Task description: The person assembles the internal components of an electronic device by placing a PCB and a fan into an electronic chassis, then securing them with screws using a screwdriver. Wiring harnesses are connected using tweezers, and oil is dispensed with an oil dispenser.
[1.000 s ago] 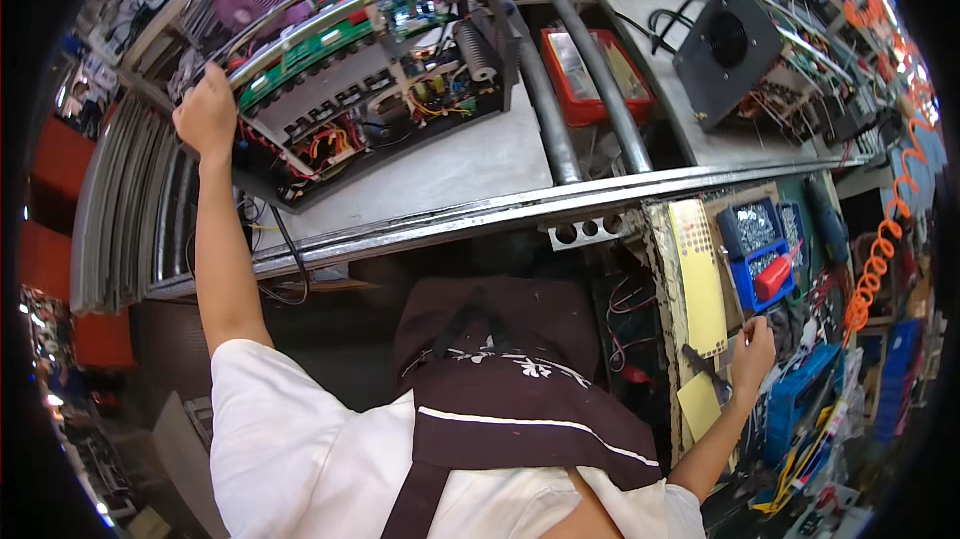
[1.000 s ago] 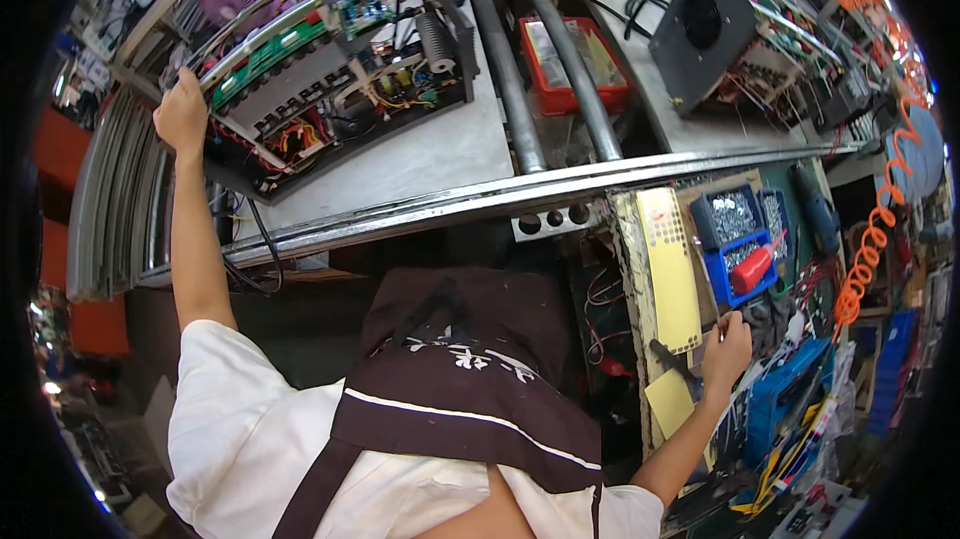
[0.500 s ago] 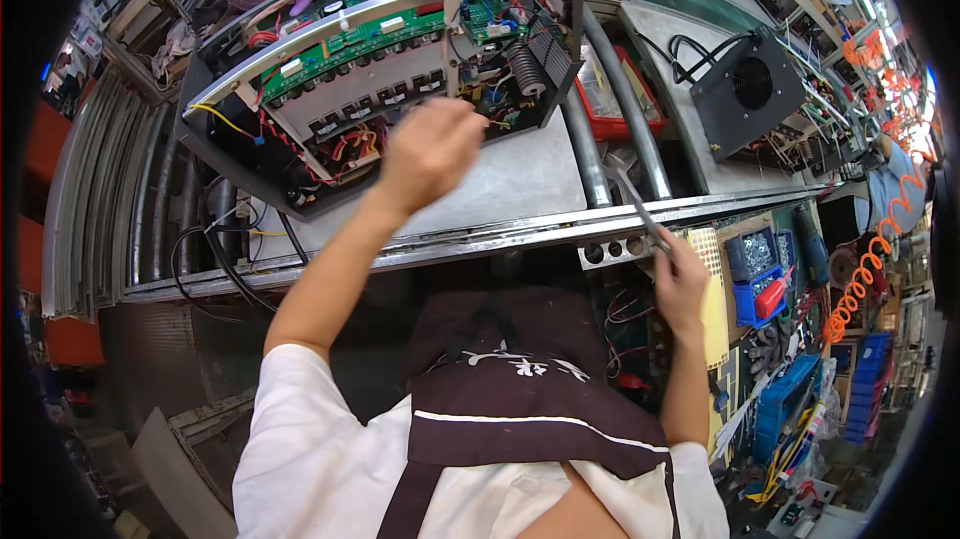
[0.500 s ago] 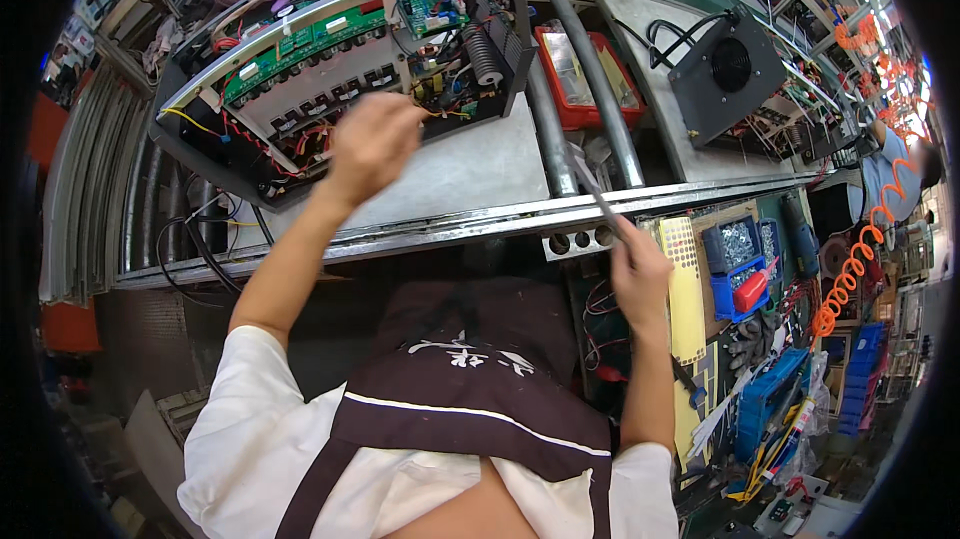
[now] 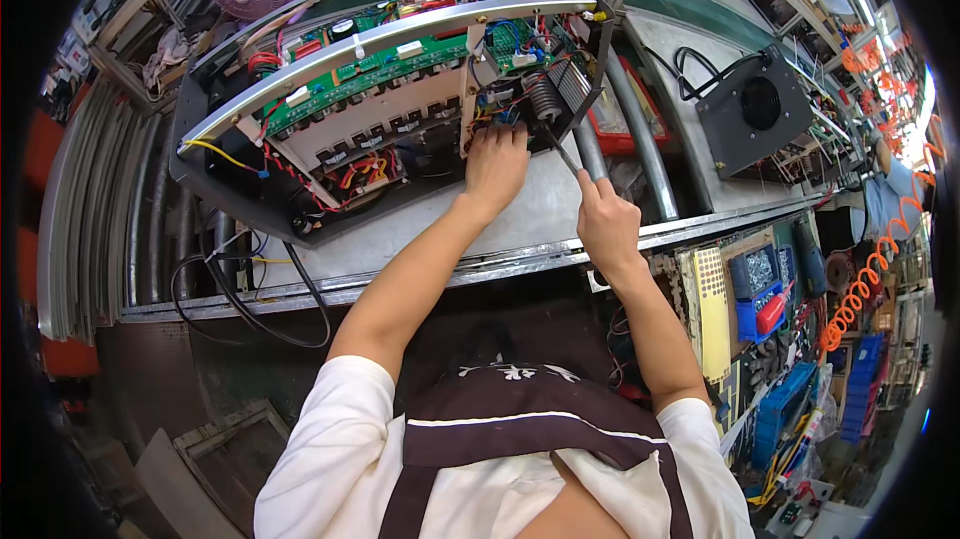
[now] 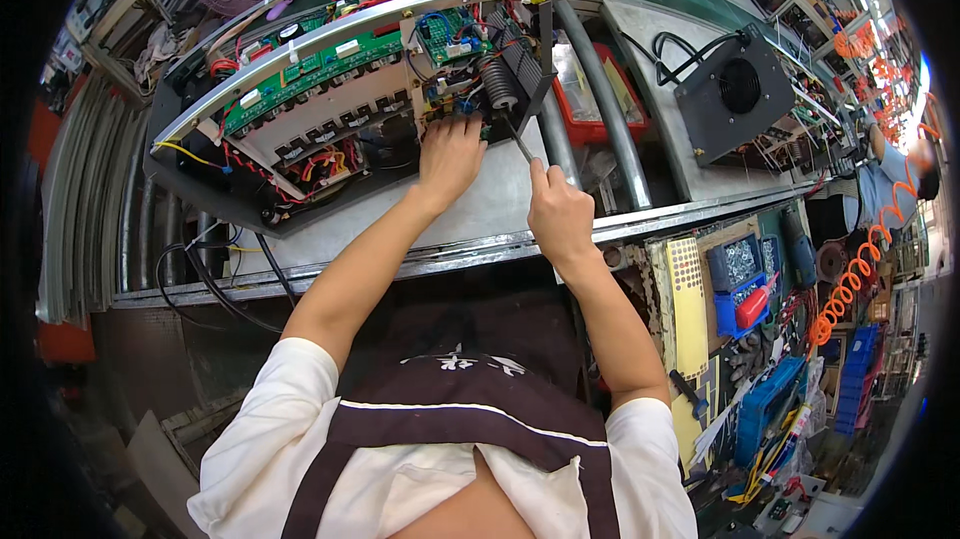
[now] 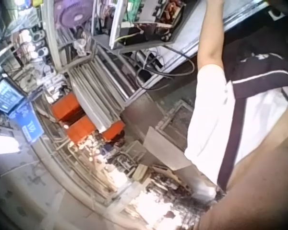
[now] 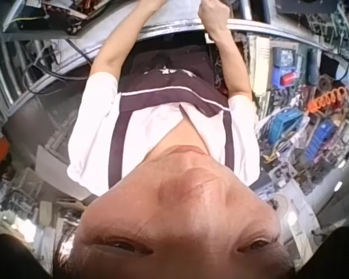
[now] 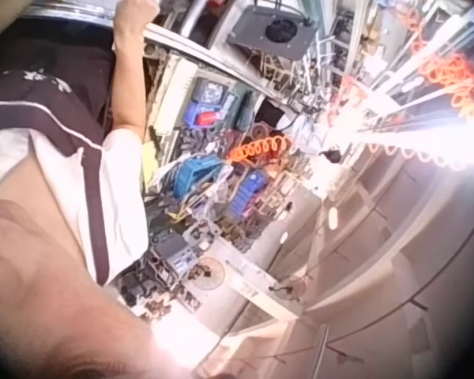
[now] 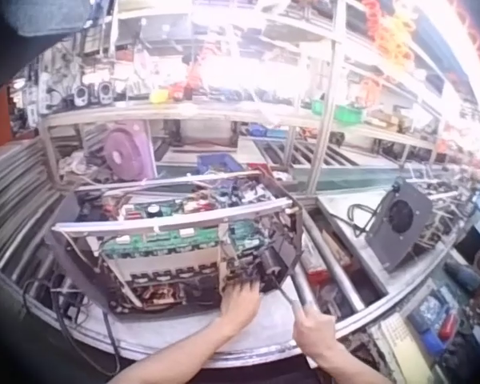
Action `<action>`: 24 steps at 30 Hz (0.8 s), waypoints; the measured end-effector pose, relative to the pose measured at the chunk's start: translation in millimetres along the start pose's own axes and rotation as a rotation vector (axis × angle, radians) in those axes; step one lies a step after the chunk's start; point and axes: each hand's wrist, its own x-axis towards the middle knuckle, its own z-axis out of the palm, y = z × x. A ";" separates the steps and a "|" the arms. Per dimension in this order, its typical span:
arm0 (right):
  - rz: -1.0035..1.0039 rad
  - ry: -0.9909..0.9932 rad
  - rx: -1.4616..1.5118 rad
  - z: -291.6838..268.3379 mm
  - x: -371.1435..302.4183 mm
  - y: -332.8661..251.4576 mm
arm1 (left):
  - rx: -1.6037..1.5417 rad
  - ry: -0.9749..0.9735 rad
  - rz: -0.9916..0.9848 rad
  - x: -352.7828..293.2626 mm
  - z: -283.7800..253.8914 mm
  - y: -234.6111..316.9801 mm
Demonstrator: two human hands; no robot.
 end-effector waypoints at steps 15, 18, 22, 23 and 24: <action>-0.043 -0.313 -0.079 -28.4 66.4 6.2 | -0.181 -0.248 -0.224 25.7 -18.8 9.6; 0.006 -0.264 -0.039 -24.9 52.7 10.5 | -0.381 -0.053 -0.453 50.8 -9.0 13.7; 0.036 -0.213 0.061 -21.3 49.6 13.0 | -0.295 0.019 -0.437 81.7 -6.0 32.7; 0.033 -0.195 0.086 -19.9 49.2 15.4 | -0.275 -0.046 -0.543 89.6 -2.2 36.8; 0.031 -0.178 0.114 -18.3 48.7 17.2 | -0.266 -0.052 -0.535 91.8 0.8 38.7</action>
